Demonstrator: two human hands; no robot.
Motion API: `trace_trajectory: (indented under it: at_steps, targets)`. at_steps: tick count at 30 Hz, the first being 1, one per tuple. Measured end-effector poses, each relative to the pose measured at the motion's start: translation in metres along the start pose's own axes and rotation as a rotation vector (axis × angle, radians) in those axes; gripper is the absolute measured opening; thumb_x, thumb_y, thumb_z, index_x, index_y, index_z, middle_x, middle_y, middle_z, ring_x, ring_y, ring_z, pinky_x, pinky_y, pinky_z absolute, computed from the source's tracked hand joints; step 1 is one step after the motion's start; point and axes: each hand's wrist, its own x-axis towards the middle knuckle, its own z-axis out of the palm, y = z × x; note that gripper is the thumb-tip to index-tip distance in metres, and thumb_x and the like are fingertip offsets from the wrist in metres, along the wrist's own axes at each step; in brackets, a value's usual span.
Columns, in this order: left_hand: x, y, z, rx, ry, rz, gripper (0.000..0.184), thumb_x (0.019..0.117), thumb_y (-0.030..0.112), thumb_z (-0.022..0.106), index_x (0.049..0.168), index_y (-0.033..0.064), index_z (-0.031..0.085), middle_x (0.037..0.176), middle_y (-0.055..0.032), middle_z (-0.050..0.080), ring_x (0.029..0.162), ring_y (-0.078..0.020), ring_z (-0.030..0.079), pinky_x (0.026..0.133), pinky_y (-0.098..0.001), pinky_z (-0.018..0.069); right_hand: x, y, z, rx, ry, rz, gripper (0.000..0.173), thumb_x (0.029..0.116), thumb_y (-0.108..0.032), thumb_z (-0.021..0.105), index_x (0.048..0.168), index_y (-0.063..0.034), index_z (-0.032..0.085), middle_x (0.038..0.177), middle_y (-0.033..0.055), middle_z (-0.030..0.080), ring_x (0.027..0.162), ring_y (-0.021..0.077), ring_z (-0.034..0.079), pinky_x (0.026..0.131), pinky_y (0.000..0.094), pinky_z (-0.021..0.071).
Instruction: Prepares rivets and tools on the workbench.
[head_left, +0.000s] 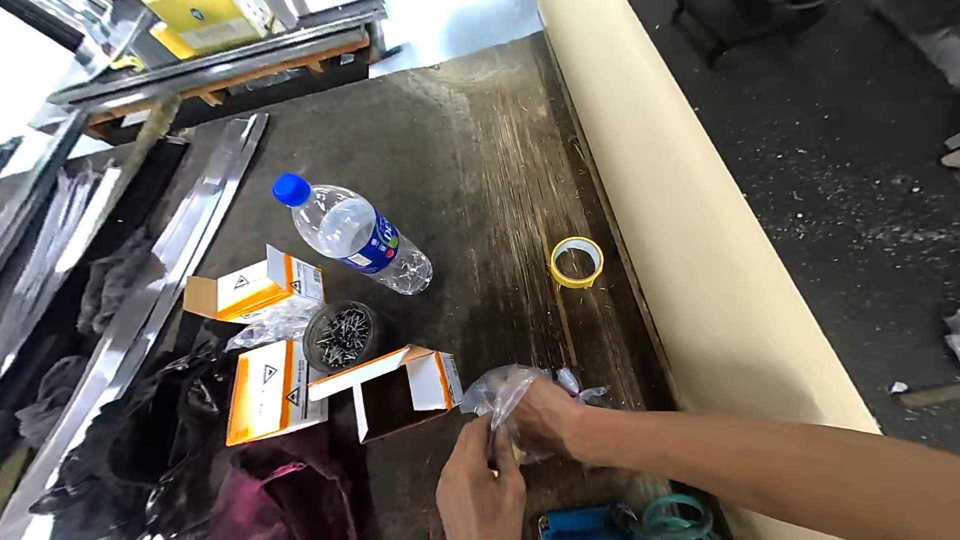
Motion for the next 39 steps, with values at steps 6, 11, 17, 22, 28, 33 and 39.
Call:
trace_trajectory:
  at_steps: [6,11,17,22,28,33,39]
  targets:
    - [-0.009,-0.006,0.002,0.053,0.043,0.02,0.026,0.096,0.024,0.063,0.111,0.0067,0.076,0.094,-0.0076,0.074,0.073,-0.0199,0.072,0.061,-0.0431,0.0596,-0.011,-0.006,0.014,-0.046,0.055,0.002,0.039,0.1015,-0.009,0.053,0.137,0.0083,0.055,0.14,0.0295,0.056,0.134,0.0439,0.053,0.11,0.0591,0.0427]
    - [-0.008,-0.014,0.001,-0.011,0.054,0.006,0.028,0.096,0.022,0.061,0.117,0.0082,0.075,0.098,-0.0056,0.076,0.078,-0.0187,0.073,0.065,-0.0444,0.0611,-0.03,-0.007,0.011,-0.07,-0.001,-0.148,0.023,0.1038,-0.01,0.051,0.116,0.0065,0.063,0.112,0.0291,0.065,0.105,0.048,0.066,0.087,0.064,0.0538]
    - [-0.004,-0.02,0.007,0.0,0.126,0.004,0.03,0.0972,0.027,0.058,0.114,0.0098,0.076,0.094,-0.0046,0.076,0.075,-0.0188,0.073,0.063,-0.045,0.0601,-0.043,-0.015,0.002,-0.067,0.042,-0.168,0.018,0.0959,0.002,0.058,0.111,0.0026,0.067,0.12,0.0305,0.062,0.113,0.0496,0.061,0.091,0.0612,0.0538]
    - [-0.007,-0.025,0.004,0.0,0.108,-0.001,0.028,0.0974,0.025,0.058,0.114,0.0111,0.075,0.094,-0.0042,0.076,0.073,-0.0193,0.072,0.062,-0.0451,0.06,-0.048,-0.013,0.019,-0.001,0.138,-0.145,0.026,0.0949,0.001,0.059,0.119,-0.0035,0.069,0.125,0.0279,0.063,0.113,0.0463,0.064,0.09,0.0593,0.0558]
    - [-0.017,-0.035,0.001,-0.062,0.1,-0.032,0.03,0.0978,0.029,0.059,0.118,0.0127,0.074,0.098,-0.0022,0.074,0.077,-0.0152,0.072,0.066,-0.0411,0.061,-0.059,-0.006,0.01,0.062,0.345,-0.124,0.02,0.0908,-0.006,0.067,0.11,-0.0073,0.073,0.118,0.0195,0.069,0.106,0.0367,0.069,0.089,0.0542,0.058]
    - [-0.037,-0.031,-0.013,-0.18,0.007,-0.087,0.041,0.0951,0.024,0.065,0.133,0.0095,0.066,0.115,-0.007,0.069,0.075,-0.0138,0.068,0.064,-0.0369,0.0599,-0.064,-0.006,0.009,0.091,0.34,-0.07,0.019,0.0915,-0.013,0.068,0.109,-0.0115,0.075,0.115,0.0145,0.071,0.105,0.0319,0.069,0.09,0.0522,0.057]
    - [-0.077,-0.017,-0.034,-0.388,-0.009,-0.119,0.043,0.0948,0.013,0.067,0.136,0.0006,0.062,0.126,-0.0171,0.062,0.075,-0.0141,0.068,0.065,-0.0317,0.0613,-0.064,-0.01,-0.002,0.124,0.307,-0.001,0.02,0.0934,-0.015,0.067,0.111,-0.0117,0.076,0.117,0.0136,0.072,0.11,0.0326,0.068,0.097,0.055,0.053]
